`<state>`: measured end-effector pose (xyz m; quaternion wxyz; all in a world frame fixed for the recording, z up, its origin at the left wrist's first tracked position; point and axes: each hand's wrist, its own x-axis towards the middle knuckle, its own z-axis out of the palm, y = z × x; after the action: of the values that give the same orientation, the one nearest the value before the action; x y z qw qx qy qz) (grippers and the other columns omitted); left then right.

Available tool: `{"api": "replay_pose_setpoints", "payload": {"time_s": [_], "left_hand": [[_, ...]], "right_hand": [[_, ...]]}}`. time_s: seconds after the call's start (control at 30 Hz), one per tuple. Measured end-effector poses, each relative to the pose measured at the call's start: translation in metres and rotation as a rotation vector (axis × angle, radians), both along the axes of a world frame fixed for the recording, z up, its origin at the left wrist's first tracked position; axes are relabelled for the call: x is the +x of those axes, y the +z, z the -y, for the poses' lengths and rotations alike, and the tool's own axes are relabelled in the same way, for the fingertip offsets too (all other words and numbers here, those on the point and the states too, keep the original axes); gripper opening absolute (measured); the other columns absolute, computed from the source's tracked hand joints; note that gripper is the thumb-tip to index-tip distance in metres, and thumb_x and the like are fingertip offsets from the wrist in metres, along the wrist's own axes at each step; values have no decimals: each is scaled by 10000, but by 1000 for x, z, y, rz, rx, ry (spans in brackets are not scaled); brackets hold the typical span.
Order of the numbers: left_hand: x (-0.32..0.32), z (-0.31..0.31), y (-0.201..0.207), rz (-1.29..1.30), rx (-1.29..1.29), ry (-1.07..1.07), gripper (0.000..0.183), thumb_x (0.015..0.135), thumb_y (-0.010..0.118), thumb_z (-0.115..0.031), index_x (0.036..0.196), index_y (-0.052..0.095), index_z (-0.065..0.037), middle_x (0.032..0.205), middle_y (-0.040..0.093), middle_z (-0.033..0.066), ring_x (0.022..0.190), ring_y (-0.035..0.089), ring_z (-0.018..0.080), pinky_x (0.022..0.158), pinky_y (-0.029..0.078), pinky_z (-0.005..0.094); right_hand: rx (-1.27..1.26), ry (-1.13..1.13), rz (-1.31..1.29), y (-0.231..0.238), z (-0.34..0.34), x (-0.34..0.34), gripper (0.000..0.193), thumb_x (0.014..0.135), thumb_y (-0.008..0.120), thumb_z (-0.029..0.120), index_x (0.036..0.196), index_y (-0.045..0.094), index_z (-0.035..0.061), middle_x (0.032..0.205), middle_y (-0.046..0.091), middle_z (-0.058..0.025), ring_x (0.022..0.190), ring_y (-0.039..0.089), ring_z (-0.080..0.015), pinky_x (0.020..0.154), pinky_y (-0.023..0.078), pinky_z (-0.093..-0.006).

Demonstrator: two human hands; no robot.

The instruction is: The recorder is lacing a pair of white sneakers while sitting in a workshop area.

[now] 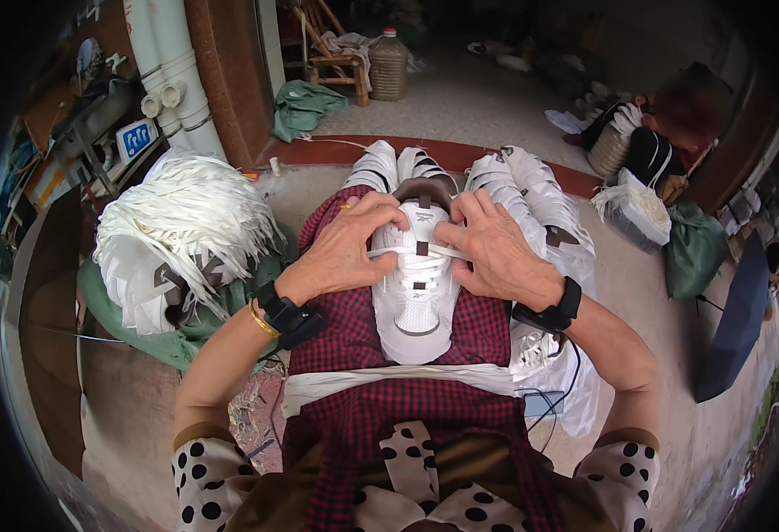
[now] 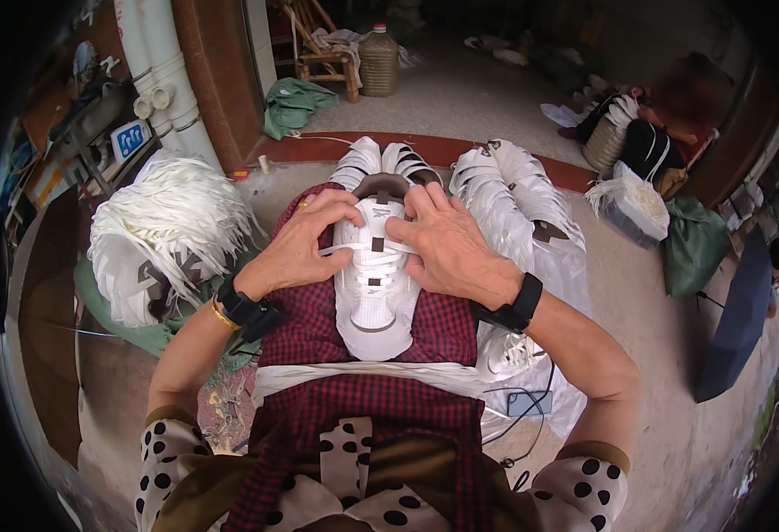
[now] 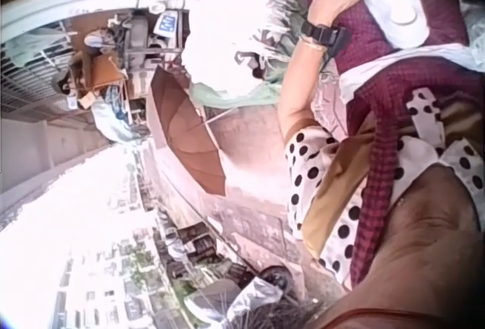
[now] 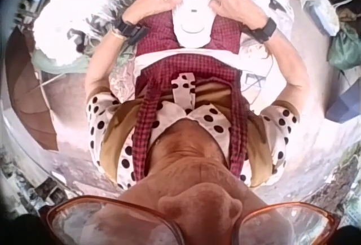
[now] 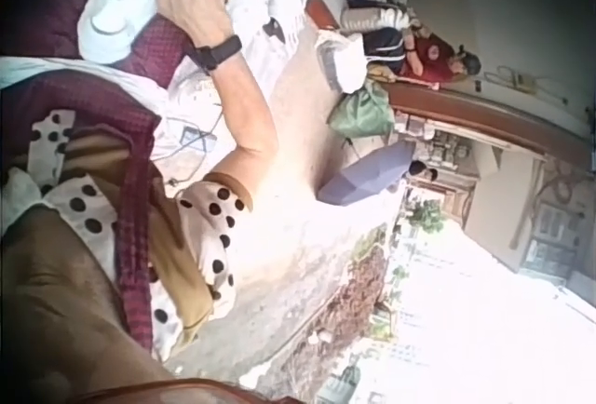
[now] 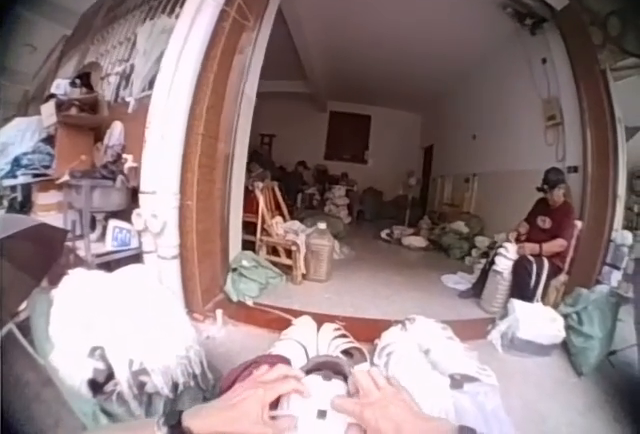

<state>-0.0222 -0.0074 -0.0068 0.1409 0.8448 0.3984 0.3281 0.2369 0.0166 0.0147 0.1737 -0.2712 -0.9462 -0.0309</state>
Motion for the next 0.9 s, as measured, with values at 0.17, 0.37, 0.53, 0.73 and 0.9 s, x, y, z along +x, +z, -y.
{"api": "replay_pose_setpoints", "payload": {"time_s": [0.17, 0.37, 0.53, 0.73, 0.9], "left_hand": [[-1, 1, -7, 10, -4, -14, 402, 741, 696, -124, 1129, 599, -81, 1279, 532, 137, 1218, 517, 326, 1059, 394, 418], [10, 20, -18, 143, 79, 86, 373, 762, 675, -71, 1122, 576, -60, 1321, 460, 159, 1185, 527, 349, 985, 450, 416], [17, 25, -22, 167, 71, 151, 244, 789, 652, -29, 1026, 592, -39, 1168, 512, 126, 887, 597, 268, 700, 511, 352], [6, 15, -22, 230, -79, 85, 106, 839, 646, -51, 749, 610, -8, 698, 579, 51, 571, 528, 180, 593, 458, 319], [-5, -7, -6, 349, -500, 123, 140, 807, 644, -87, 719, 641, 23, 610, 596, 159, 529, 577, 245, 536, 454, 355]], "right_hand": [[-129, 177, 13, -3, -11, 3, 327, 680, 628, 96, 999, 632, 26, 1362, 452, -184, 1239, 417, -375, 924, 410, -477], [-174, 34, -157, -23, -4, -7, 304, 802, 636, 195, 1023, 682, -8, 1453, 443, -206, 1292, 390, -385, 976, 397, -508], [-277, -78, -228, -26, -2, -14, 246, 778, 678, 179, 930, 711, -11, 1444, 462, -209, 1314, 381, -397, 977, 398, -539], [-329, -137, -191, -22, -8, -19, 226, 764, 689, 190, 880, 725, 0, 1445, 463, -217, 1323, 371, -405, 917, 419, -601], [-340, -126, -203, -27, -7, -19, 233, 763, 686, 188, 917, 726, 17, 1445, 460, -220, 1340, 350, -406, 931, 412, -629]]}}
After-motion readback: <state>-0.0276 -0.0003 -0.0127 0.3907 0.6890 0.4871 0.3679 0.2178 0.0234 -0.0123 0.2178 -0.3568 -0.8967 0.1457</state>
